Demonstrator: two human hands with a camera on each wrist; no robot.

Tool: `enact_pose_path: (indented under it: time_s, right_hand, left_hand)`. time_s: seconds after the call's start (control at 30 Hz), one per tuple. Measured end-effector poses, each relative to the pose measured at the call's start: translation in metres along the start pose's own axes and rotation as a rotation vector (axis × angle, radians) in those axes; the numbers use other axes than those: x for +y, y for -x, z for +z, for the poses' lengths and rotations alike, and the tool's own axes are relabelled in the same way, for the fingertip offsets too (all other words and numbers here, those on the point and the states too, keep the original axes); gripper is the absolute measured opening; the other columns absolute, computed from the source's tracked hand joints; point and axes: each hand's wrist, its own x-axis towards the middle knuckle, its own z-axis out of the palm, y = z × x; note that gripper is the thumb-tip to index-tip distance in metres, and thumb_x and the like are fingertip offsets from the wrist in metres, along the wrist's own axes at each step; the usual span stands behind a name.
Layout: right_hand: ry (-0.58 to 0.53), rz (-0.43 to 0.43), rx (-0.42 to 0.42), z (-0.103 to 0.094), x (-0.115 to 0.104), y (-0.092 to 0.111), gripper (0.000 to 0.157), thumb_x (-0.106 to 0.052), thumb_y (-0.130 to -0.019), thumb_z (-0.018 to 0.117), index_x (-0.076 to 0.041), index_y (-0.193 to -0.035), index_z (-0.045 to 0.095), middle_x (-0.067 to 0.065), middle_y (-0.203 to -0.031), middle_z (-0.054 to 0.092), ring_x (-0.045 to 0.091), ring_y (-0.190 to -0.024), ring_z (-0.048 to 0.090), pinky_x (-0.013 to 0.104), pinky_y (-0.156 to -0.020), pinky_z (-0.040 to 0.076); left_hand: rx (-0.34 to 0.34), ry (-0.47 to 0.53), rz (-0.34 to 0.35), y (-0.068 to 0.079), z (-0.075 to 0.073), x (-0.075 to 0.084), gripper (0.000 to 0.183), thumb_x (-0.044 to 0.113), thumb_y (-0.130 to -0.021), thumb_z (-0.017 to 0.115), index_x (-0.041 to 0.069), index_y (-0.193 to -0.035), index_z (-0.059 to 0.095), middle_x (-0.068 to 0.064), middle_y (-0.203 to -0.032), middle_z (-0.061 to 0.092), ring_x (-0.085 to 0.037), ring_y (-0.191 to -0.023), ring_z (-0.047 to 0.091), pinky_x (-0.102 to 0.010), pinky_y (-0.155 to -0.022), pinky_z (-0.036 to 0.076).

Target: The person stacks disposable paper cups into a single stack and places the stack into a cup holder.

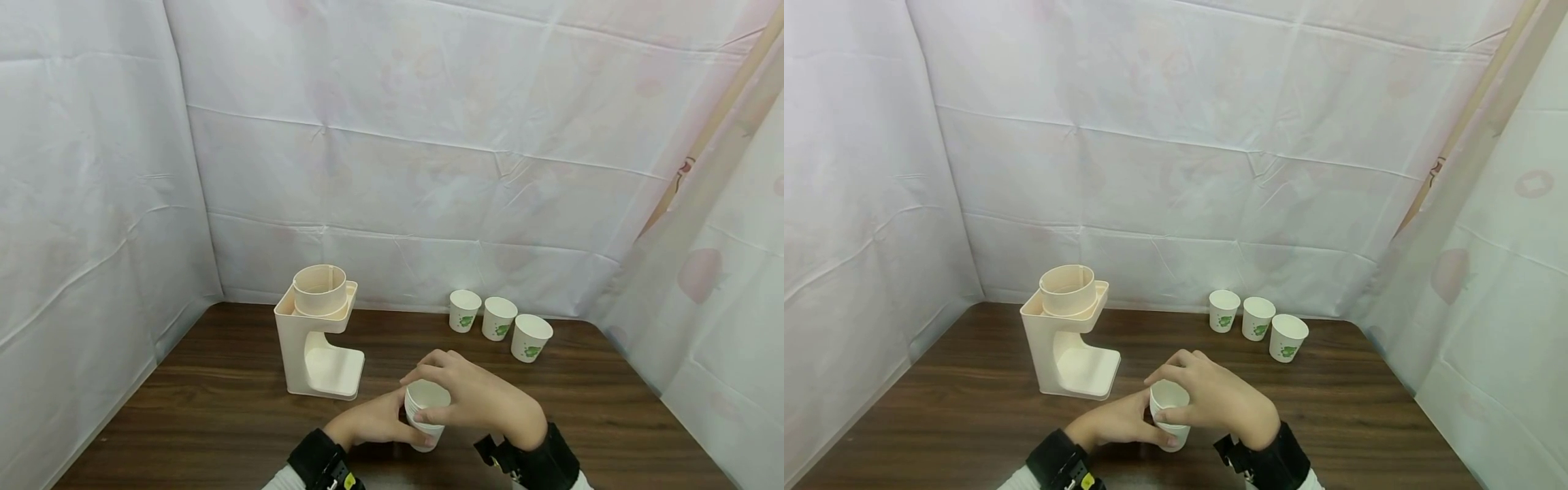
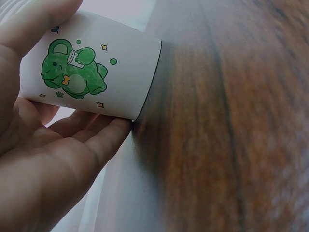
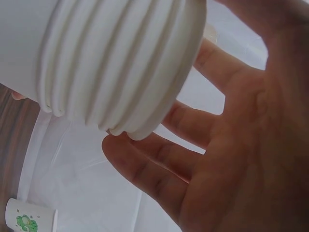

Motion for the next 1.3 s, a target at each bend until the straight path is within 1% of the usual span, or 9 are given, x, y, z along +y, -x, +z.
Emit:
enact_pose_path:
  time_s: [0.23, 0.4, 0.57, 0.83, 0.93, 1.03, 1.17, 1.3]
  right_hand:
    - [-0.010, 0.015, -0.012, 0.000, 0.000, -0.001, 0.040, -0.048, -0.092, 0.072, -0.030, -0.127, 0.066, -0.008, -0.123, 0.055, 0.016, -0.110, 0.051, 0.034, -0.084, 0.050]
    - [-0.021, 0.019, -0.017, -0.001, 0.000, 0.000, 0.041, -0.049, -0.092, 0.070, -0.030, -0.128, 0.065, -0.009, -0.123, 0.055, 0.016, -0.111, 0.051, 0.035, -0.085, 0.050]
    - [-0.031, 0.054, -0.033, -0.003, 0.002, 0.002, 0.040, -0.052, -0.094, 0.066, -0.032, -0.129, 0.064, -0.011, -0.126, 0.055, 0.016, -0.115, 0.050, 0.038, -0.088, 0.049]
    - [-0.039, 0.091, -0.040, -0.010, 0.007, 0.005, 0.044, -0.055, -0.094, 0.064, -0.031, -0.131, 0.061, -0.011, -0.128, 0.056, 0.016, -0.119, 0.050, 0.039, -0.090, 0.048]
    - [-0.040, 0.091, -0.033, -0.013, 0.008, 0.006, 0.045, -0.054, -0.095, 0.064, -0.029, -0.132, 0.061, -0.011, -0.128, 0.057, 0.017, -0.120, 0.051, 0.040, -0.091, 0.048]
    - [-0.033, 0.098, -0.013, -0.016, 0.012, 0.010, 0.044, -0.051, -0.095, 0.065, -0.028, -0.133, 0.060, -0.010, -0.129, 0.058, 0.016, -0.121, 0.051, 0.041, -0.093, 0.048]
    - [-0.038, 0.137, 0.017, -0.022, 0.020, 0.014, 0.044, -0.052, -0.096, 0.063, -0.030, -0.133, 0.059, -0.010, -0.133, 0.057, 0.016, -0.127, 0.050, 0.044, -0.099, 0.046]
    - [-0.022, 0.139, 0.067, -0.028, 0.029, 0.020, 0.043, -0.049, -0.097, 0.062, -0.027, -0.134, 0.059, -0.005, -0.133, 0.058, 0.021, -0.126, 0.053, 0.049, -0.098, 0.046]
  left_hand:
    - [0.020, -0.016, -0.019, 0.000, 0.000, 0.001, 0.072, 0.021, -0.088, 0.078, 0.015, -0.147, 0.038, 0.003, -0.129, 0.056, -0.015, -0.115, 0.056, -0.034, -0.100, 0.041]
    - [0.033, -0.017, -0.028, 0.001, 0.001, 0.002, 0.070, 0.019, -0.087, 0.079, 0.018, -0.145, 0.040, 0.004, -0.127, 0.057, -0.015, -0.114, 0.056, -0.033, -0.098, 0.043]
    - [0.040, -0.021, -0.035, 0.000, 0.002, 0.003, 0.071, 0.020, -0.087, 0.079, 0.020, -0.145, 0.039, 0.004, -0.126, 0.058, -0.015, -0.113, 0.057, -0.033, -0.098, 0.043]
    - [0.051, -0.033, -0.011, -0.002, 0.003, 0.003, 0.072, 0.017, -0.086, 0.080, 0.021, -0.144, 0.038, 0.004, -0.124, 0.059, -0.014, -0.113, 0.057, -0.032, -0.098, 0.043]
    - [0.063, -0.048, -0.008, -0.001, 0.003, 0.004, 0.072, 0.018, -0.085, 0.081, 0.022, -0.143, 0.040, 0.004, -0.123, 0.060, -0.014, -0.113, 0.057, -0.032, -0.098, 0.042]
    - [0.073, -0.052, -0.018, -0.001, 0.003, 0.004, 0.074, 0.019, -0.085, 0.082, 0.023, -0.145, 0.039, 0.005, -0.124, 0.060, -0.013, -0.115, 0.056, -0.035, -0.101, 0.041]
    - [0.078, -0.052, -0.028, -0.001, 0.003, 0.003, 0.078, 0.019, -0.084, 0.082, 0.023, -0.148, 0.037, 0.007, -0.126, 0.059, -0.013, -0.119, 0.054, -0.041, -0.105, 0.037]
    - [0.079, -0.052, -0.020, -0.001, 0.003, 0.002, 0.078, 0.018, -0.084, 0.083, 0.023, -0.148, 0.038, 0.007, -0.127, 0.059, -0.012, -0.121, 0.053, -0.042, -0.106, 0.035]
